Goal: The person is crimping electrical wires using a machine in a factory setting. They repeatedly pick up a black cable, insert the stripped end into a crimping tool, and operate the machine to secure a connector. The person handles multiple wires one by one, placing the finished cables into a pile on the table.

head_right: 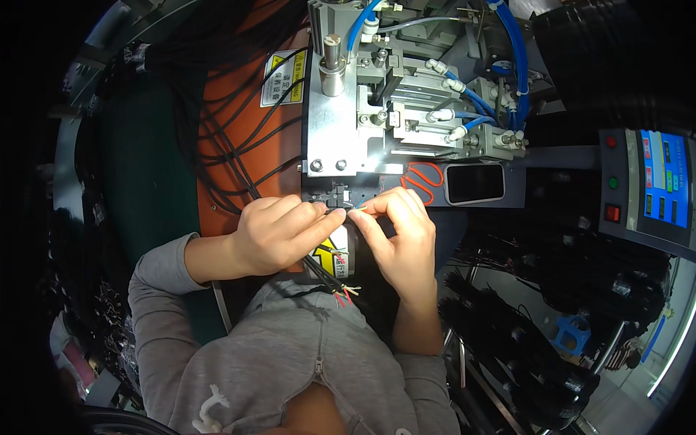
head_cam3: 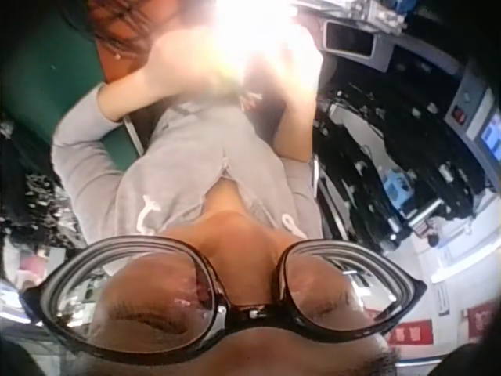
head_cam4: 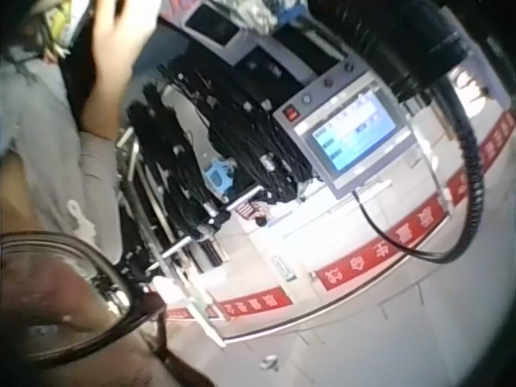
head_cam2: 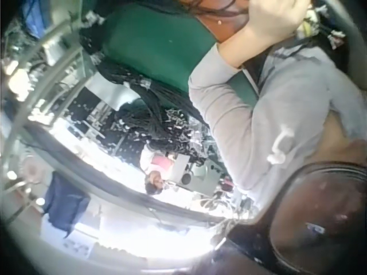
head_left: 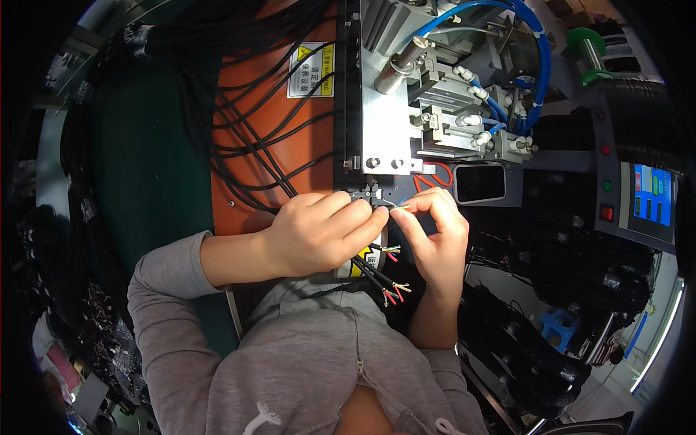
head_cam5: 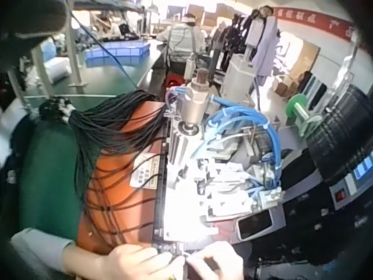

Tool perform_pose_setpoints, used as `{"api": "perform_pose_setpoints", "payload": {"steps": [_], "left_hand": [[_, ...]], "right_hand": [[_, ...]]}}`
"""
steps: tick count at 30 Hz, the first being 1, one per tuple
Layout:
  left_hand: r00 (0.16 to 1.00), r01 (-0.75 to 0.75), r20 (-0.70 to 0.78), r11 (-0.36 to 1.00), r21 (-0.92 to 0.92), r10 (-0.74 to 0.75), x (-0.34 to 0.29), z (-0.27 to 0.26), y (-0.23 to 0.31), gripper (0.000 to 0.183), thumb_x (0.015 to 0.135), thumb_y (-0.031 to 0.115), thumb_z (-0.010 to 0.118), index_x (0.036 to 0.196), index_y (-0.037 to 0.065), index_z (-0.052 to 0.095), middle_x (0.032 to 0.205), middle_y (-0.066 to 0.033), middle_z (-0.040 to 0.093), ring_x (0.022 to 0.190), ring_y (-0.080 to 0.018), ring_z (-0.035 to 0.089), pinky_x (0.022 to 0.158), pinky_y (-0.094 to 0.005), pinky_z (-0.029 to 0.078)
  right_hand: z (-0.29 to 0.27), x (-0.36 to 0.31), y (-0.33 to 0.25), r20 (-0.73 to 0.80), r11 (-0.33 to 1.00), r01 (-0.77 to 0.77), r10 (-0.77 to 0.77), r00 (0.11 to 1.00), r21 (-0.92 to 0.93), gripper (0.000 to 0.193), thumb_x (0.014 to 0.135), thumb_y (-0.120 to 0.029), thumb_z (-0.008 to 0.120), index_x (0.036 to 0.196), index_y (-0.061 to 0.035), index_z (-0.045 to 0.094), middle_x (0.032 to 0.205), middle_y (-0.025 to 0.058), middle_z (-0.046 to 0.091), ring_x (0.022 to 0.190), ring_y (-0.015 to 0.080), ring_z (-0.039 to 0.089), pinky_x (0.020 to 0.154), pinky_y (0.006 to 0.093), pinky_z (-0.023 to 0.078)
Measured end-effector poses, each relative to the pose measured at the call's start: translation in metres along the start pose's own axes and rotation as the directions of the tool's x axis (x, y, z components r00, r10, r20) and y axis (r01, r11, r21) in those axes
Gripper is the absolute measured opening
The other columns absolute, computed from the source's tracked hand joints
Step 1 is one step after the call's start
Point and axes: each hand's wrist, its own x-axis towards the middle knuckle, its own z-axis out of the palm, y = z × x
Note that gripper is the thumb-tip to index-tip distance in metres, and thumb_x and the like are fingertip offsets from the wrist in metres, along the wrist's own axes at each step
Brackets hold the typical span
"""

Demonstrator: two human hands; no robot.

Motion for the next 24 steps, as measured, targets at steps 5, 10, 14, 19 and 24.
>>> {"api": "perform_pose_setpoints", "payload": {"steps": [5,10,14,19,24], "left_hand": [[1.000,-0.022,-0.008,0.999,0.046,0.022,-0.001,0.004,0.003,0.034,0.066,0.009,0.065,0.100,0.006,0.067,0.077,0.0001,0.057,0.057,-0.0091,0.050,0.044,-0.0196,0.038],[0.988,0.026,0.144,0.990,0.139,-0.046,0.001,0.006,0.004,0.035,0.066,0.011,0.063,0.101,0.006,0.067,0.073,0.0027,0.049,0.058,-0.0089,0.045,0.044,-0.0194,0.038],[0.971,0.060,0.212,0.968,0.243,-0.113,-0.001,0.006,0.007,0.034,0.068,0.013,0.060,0.101,0.007,0.067,0.072,0.0028,0.045,0.059,-0.0085,0.043,0.043,-0.0196,0.037],[0.969,0.096,0.199,0.967,0.236,-0.145,0.003,0.005,0.010,0.033,0.068,0.012,0.061,0.099,0.007,0.067,0.072,0.0026,0.045,0.058,-0.0086,0.043,0.042,-0.0198,0.036],[0.980,0.096,0.151,0.974,0.204,-0.129,0.003,0.008,0.005,0.028,0.068,0.012,0.061,0.095,0.006,0.067,0.069,0.0022,0.045,0.055,-0.0092,0.046,0.043,-0.0208,0.038]], "right_hand": [[-0.008,-0.002,0.021,0.287,0.751,-0.389,0.271,0.919,0.534,0.009,0.080,-0.004,0.069,0.080,0.0012,0.061,0.076,0.0031,0.059,0.070,0.0089,0.053,0.063,0.0245,0.043],[0.013,0.003,0.020,-0.035,0.996,-0.019,0.022,0.999,0.084,0.010,0.076,-0.002,0.069,0.084,0.0025,0.065,0.079,0.0092,0.063,0.070,0.0178,0.059,0.065,0.0270,0.046],[0.028,0.002,0.015,-0.069,0.984,0.076,-0.088,0.994,-0.158,0.008,0.076,0.000,0.063,0.073,-0.0019,0.057,0.069,0.0098,0.055,0.065,0.0273,0.051,0.061,0.0356,0.041],[0.033,-0.002,0.022,-0.138,0.985,0.111,-0.129,0.982,-0.132,0.007,0.074,0.000,0.064,0.073,-0.0021,0.058,0.069,0.0084,0.056,0.065,0.0249,0.052,0.062,0.0336,0.042],[0.041,-0.003,0.030,-0.118,0.950,-0.153,0.191,0.974,0.271,0.006,0.078,0.000,0.061,0.073,0.0000,0.056,0.068,0.0043,0.054,0.062,0.0120,0.050,0.058,0.0258,0.040]]}}
